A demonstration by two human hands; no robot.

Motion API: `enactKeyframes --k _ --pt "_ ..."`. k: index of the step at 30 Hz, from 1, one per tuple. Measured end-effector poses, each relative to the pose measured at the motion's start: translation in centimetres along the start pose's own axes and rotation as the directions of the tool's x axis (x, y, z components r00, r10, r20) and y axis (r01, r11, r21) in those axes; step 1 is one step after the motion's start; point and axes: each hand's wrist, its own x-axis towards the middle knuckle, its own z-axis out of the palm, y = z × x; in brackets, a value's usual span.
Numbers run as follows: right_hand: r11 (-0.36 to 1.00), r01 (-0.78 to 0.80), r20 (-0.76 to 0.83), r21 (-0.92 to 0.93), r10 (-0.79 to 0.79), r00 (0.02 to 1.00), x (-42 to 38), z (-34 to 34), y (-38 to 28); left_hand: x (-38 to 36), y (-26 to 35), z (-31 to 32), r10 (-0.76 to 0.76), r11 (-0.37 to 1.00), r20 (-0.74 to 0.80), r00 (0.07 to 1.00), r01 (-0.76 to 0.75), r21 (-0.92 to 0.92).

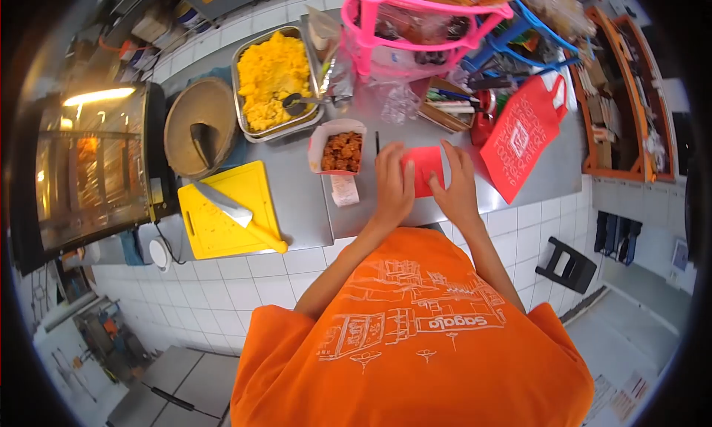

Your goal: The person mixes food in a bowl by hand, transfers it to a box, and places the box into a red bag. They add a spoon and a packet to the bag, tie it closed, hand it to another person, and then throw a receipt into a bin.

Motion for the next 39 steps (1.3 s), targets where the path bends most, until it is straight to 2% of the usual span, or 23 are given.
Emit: enactKeyframes --k 1,2,4,5,7,8,10,11,13,15,16,19,21,23,24,27,28,30,31,33,36,39 --pt "0.995 0.035 -0.065 0.089 -0.029 0.997 0.3 -0.1 -1.8 -0.4 1.7 -2.4 0.065 0.997 -0.033 0.997 -0.064 0.042" --pt "0.967 -0.065 0.082 0.248 0.046 0.996 1.3 0.1 -3.3 -1.0 2.8 -5.1 0.13 0.989 -0.057 0.99 -0.125 0.084" --pt "0.817 -0.313 0.393 0.484 0.117 0.912 3.4 1.2 -5.9 -1.6 2.5 -8.6 0.065 0.97 -0.36 0.931 0.026 0.243" --pt "0.808 -0.263 0.34 0.528 0.083 0.937 4.9 2.7 -6.3 -2.0 1.4 -9.8 -0.083 0.972 -0.371 0.925 0.158 0.176" --pt "0.869 0.056 0.141 0.492 -0.143 0.98 9.0 5.4 -6.4 -2.9 -2.1 -10.6 -0.367 0.914 -0.382 0.848 0.405 0.019" --pt "0.867 0.215 0.046 0.45 -0.263 0.964 10.8 6.4 -6.4 -3.0 -3.0 -10.5 -0.313 0.935 -0.336 0.888 0.35 0.054" --pt "0.888 0.189 0.333 0.42 -0.344 0.878 13.1 7.8 -6.4 -3.1 -3.8 -10.3 -0.209 0.965 -0.224 0.952 0.239 0.112" --pt "0.897 0.183 0.464 0.402 -0.372 0.804 13.6 8.4 -6.6 -2.8 -4.0 -10.1 -0.147 0.966 -0.236 0.961 0.19 0.174" --pt "0.889 0.295 0.489 0.35 -0.442 0.752 12.7 9.1 -6.8 -1.9 -4.5 -9.1 -0.016 0.949 -0.258 0.966 0.095 0.3" --pt "0.863 0.435 0.489 0.258 -0.505 0.711 11.3 8.8 -7.2 -1.5 -4.4 -8.6 -0.005 0.9 -0.23 0.973 0.105 0.424" --pt "0.871 0.416 0.465 0.263 -0.492 0.736 10.8 8.7 -7.2 -1.3 -4.4 -8.5 0.0 0.869 -0.213 0.977 0.106 0.484" --pt "0.896 0.326 0.401 0.302 -0.43 0.809 9.4 9.0 -6.5 -1.1 -5.0 -8.6 -0.076 0.903 -0.224 0.972 0.162 0.397" --pt "0.904 0.237 0.359 0.355 -0.366 0.859 9.0 9.2 -6.4 -0.9 -5.0 -8.5 -0.05 0.887 -0.446 0.894 0.245 0.392" --pt "0.903 0.302 0.29 0.307 -0.391 0.874 8.6 9.9 -6.0 0.3 -4.0 -8.9 -0.035 0.908 -0.47 0.882 0.225 0.354" --pt "0.901 0.33 0.26 0.282 -0.403 0.878 8.2 10.2 -5.9 1.2 -3.6 -9.5 -0.032 0.932 -0.393 0.919 0.17 0.322" --pt "0.945 0.293 -0.004 0.143 -0.296 0.955 7.0 11.0 -7.2 1.6 -5.7 -11.1 -0.021 0.959 -0.128 0.992 0.056 0.278" --pt "0.962 0.164 0.084 0.216 -0.186 0.979 6.9 10.8 -7.7 1.5 -6.8 -11.2 -0.008 0.963 -0.035 0.999 0.017 0.269" --pt "0.939 -0.118 0.273 0.323 0.027 0.962 6.9 10.1 -8.7 0.8 -7.9 -11.2 0.062 0.916 0.018 0.998 -0.064 0.397" --pt "0.942 -0.082 0.226 0.325 0.006 0.974 6.9 10.5 -8.7 0.6 -7.4 -11.3 0.089 0.885 0.054 0.995 -0.103 0.454" --pt "0.947 -0.006 0.133 0.322 -0.039 0.99 7.1 11.5 -8.6 0.3 -6.5 -10.8 0.054 0.846 0.021 0.998 -0.057 0.531" --pt "0.852 -0.013 0.031 0.523 -0.003 1.0 7.0 11.4 -9.4 1.4 -4.6 -11.2 -0.049 0.79 0.024 0.998 0.024 0.612" --pt "0.84 0.009 0.169 0.543 -0.12 0.978 6.7 13.0 -6.6 2.5 -4.9 -12.3 -0.115 0.8 0.114 0.987 0.024 0.599"
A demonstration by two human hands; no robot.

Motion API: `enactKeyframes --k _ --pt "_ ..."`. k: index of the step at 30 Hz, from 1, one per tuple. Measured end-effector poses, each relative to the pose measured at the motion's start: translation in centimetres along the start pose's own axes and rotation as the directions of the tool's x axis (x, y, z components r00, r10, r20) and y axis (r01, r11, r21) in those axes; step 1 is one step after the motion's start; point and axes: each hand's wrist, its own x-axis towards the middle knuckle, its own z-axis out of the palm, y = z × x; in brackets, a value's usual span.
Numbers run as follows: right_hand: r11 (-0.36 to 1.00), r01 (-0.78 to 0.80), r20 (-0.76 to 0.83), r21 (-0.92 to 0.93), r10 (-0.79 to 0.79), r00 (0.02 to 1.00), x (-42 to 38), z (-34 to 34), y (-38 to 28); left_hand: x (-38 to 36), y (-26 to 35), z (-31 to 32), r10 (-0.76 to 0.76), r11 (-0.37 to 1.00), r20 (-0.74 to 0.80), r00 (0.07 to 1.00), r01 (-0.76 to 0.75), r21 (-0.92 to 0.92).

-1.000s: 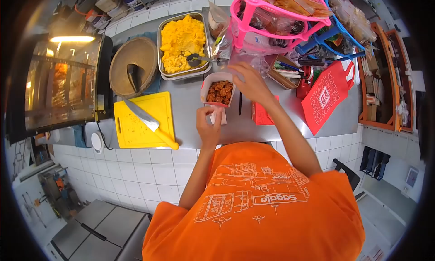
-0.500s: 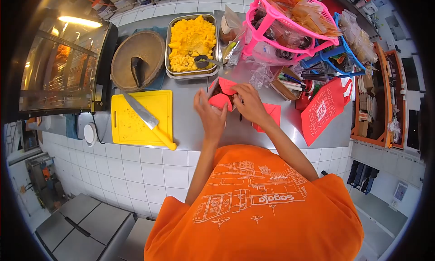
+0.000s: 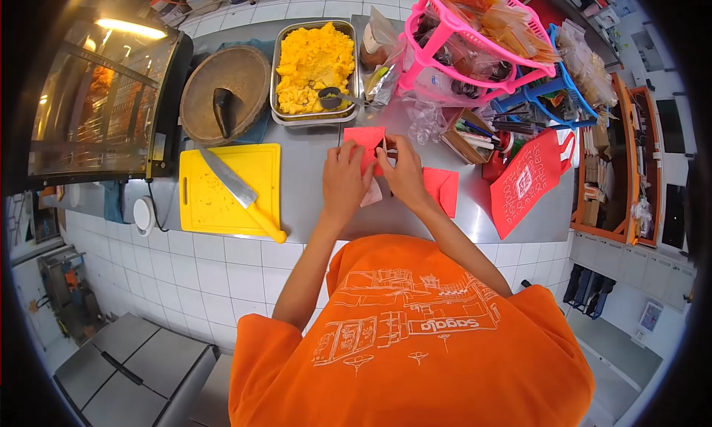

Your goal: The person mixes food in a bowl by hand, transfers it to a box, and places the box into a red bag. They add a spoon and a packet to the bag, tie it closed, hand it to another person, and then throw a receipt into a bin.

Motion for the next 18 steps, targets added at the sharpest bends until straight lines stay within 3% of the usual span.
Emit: enactKeyframes --k 3,7,9,10,12,15,18 --pt "0.951 0.114 0.041 -0.287 -0.107 0.993 0.0 -0.3 -1.8 2.1 -1.8 -1.4 0.03 0.993 0.103 0.994 -0.018 -0.119" --pt "0.94 0.023 0.002 -0.342 -0.023 1.0 0.2 0.0 -3.5 3.4 -3.3 -2.0 0.12 0.988 0.132 0.984 -0.105 -0.115" --pt "0.949 -0.103 -0.082 -0.297 0.082 0.993 0.9 -0.1 -1.5 3.5 -3.1 -2.3 0.084 0.987 0.166 0.983 -0.059 -0.153" --pt "0.962 -0.063 -0.121 -0.267 0.031 0.992 1.2 0.1 -0.5 3.4 -2.9 -2.3 0.066 0.985 0.187 0.98 -0.033 -0.171" --pt "0.976 0.009 -0.212 -0.217 -0.056 0.976 1.4 0.1 1.0 3.0 -2.5 -1.7 0.074 0.981 0.103 0.992 -0.054 -0.186" --pt "0.962 0.149 -0.069 -0.228 -0.169 0.983 0.6 0.6 -0.4 2.4 -2.6 -0.9 0.067 0.961 -0.026 0.997 -0.072 -0.269" --pt "0.968 0.106 0.046 -0.226 -0.098 0.994 0.6 -0.1 -1.3 1.8 -3.1 -0.4 0.07 0.938 -0.09 0.993 -0.096 -0.332"
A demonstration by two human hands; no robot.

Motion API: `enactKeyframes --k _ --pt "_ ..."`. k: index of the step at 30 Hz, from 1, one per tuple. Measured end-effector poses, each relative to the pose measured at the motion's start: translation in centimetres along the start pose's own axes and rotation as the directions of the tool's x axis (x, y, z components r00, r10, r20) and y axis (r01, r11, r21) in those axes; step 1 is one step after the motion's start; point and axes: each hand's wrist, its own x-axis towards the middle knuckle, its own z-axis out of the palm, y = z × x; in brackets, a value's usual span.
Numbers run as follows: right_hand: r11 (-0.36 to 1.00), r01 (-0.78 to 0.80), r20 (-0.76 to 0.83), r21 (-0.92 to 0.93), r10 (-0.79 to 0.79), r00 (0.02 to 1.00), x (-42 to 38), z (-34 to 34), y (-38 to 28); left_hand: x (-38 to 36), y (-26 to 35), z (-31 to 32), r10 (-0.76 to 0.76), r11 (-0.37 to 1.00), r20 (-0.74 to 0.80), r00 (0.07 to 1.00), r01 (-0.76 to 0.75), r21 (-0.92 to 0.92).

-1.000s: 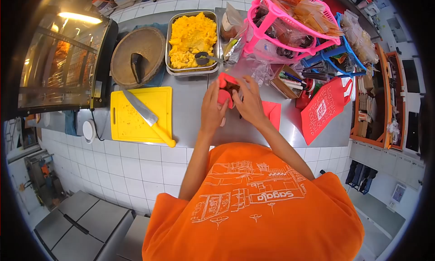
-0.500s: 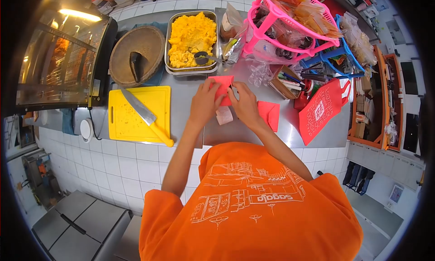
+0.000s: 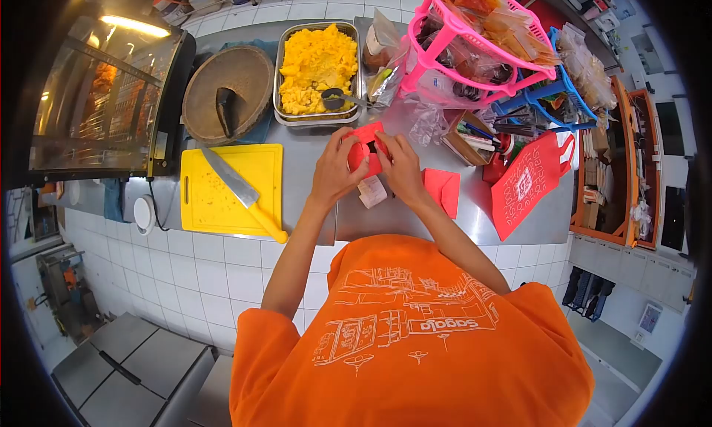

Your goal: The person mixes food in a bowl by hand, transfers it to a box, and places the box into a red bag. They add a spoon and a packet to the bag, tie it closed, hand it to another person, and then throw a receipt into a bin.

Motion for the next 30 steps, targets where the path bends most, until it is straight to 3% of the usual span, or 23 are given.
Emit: enactKeyframes --k 1,4,9,12,15,18,24,30 --pt "0.999 0.03 0.006 -0.028 -0.03 1.0 0.1 -0.1 -0.2 0.0 0.0 -0.2 0.01 1.0 -0.011 1.0 -0.01 -0.013" --pt "0.993 0.089 0.045 -0.082 -0.086 0.995 0.2 -0.7 -0.3 0.5 0.2 -0.3 0.174 0.963 0.049 0.984 -0.18 0.199" --pt "0.986 0.092 0.185 -0.141 -0.065 0.981 1.5 -1.6 0.1 1.3 -0.6 -0.4 0.138 0.988 0.114 0.984 -0.145 0.06" --pt "0.991 -0.132 0.311 0.028 0.117 0.943 3.4 -2.2 0.6 1.2 -0.5 -0.1 0.095 0.995 0.122 0.988 -0.098 0.025" --pt "0.965 -0.244 0.381 0.098 0.19 0.905 4.3 -2.9 0.8 1.1 -0.8 0.0 0.021 1.0 0.135 0.991 -0.018 -0.024" --pt "0.837 -0.515 0.523 0.184 0.36 0.773 5.0 -3.8 0.6 1.5 -1.2 0.5 -0.017 0.999 0.124 0.992 0.023 -0.048" --pt "0.755 -0.611 0.565 0.238 0.405 0.719 5.2 -3.3 2.0 1.8 -1.1 0.6 -0.106 0.994 0.172 0.979 0.111 -0.02" --pt "0.754 -0.607 0.533 0.25 0.416 0.737 4.5 -3.3 1.3 1.8 -0.6 1.0 -0.196 0.98 0.193 0.961 0.2 0.002"
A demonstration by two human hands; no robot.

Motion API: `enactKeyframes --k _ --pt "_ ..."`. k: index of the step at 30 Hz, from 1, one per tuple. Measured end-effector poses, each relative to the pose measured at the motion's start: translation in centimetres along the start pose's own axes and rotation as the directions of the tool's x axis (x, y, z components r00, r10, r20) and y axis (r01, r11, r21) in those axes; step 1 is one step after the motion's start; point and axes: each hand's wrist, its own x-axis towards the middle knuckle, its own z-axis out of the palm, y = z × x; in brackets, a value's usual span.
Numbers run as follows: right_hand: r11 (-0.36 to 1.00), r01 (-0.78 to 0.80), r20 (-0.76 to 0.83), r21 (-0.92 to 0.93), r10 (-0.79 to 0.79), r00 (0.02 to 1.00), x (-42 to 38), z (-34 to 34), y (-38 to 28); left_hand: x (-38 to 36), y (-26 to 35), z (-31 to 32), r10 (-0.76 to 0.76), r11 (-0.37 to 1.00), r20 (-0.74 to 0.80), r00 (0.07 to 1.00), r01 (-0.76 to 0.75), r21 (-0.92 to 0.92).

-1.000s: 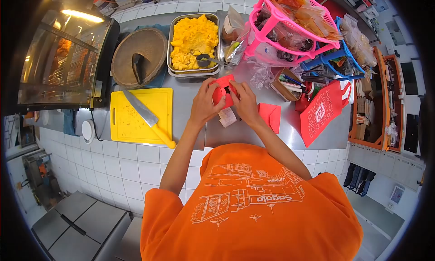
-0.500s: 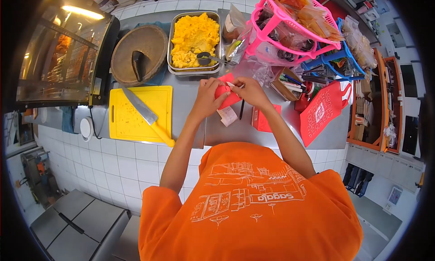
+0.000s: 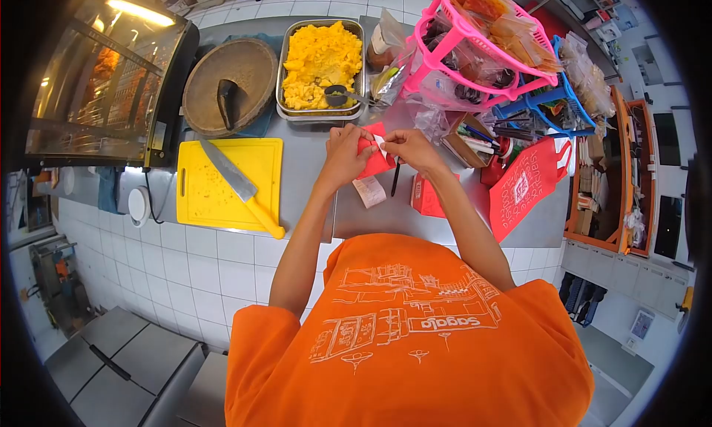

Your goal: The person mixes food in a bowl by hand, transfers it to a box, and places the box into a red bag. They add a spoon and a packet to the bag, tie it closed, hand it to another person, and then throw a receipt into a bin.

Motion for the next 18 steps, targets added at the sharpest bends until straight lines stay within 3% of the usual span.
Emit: enactKeyframes --k 3,7,9,13,18 --pt "0.989 0.024 -0.091 0.146 -0.01 0.996 -0.7 1.5 0.6 0.2 0.3 0.2 -0.06 0.997 0.021 0.998 0.059 0.049" --pt "0.992 0.059 -0.223 0.112 -0.033 0.974 -1.2 3.2 1.2 0.7 0.8 0.3 -0.121 0.988 0.054 0.991 0.114 0.106" --pt "0.997 0.06 -0.249 0.041 -0.048 0.967 -1.1 3.5 1.6 0.7 0.4 0.4 -0.1 0.991 0.045 0.994 0.095 0.092" --pt "0.986 0.054 -0.226 0.161 -0.017 0.974 -0.8 3.2 1.8 0.5 -0.2 0.6 -0.033 0.999 0.004 0.999 0.033 -0.012" --pt "0.993 0.069 -0.264 0.094 -0.042 0.963 -1.2 3.8 2.0 -0.5 -0.7 3.1 0.151 0.987 -0.296 0.943 -0.16 -0.006"
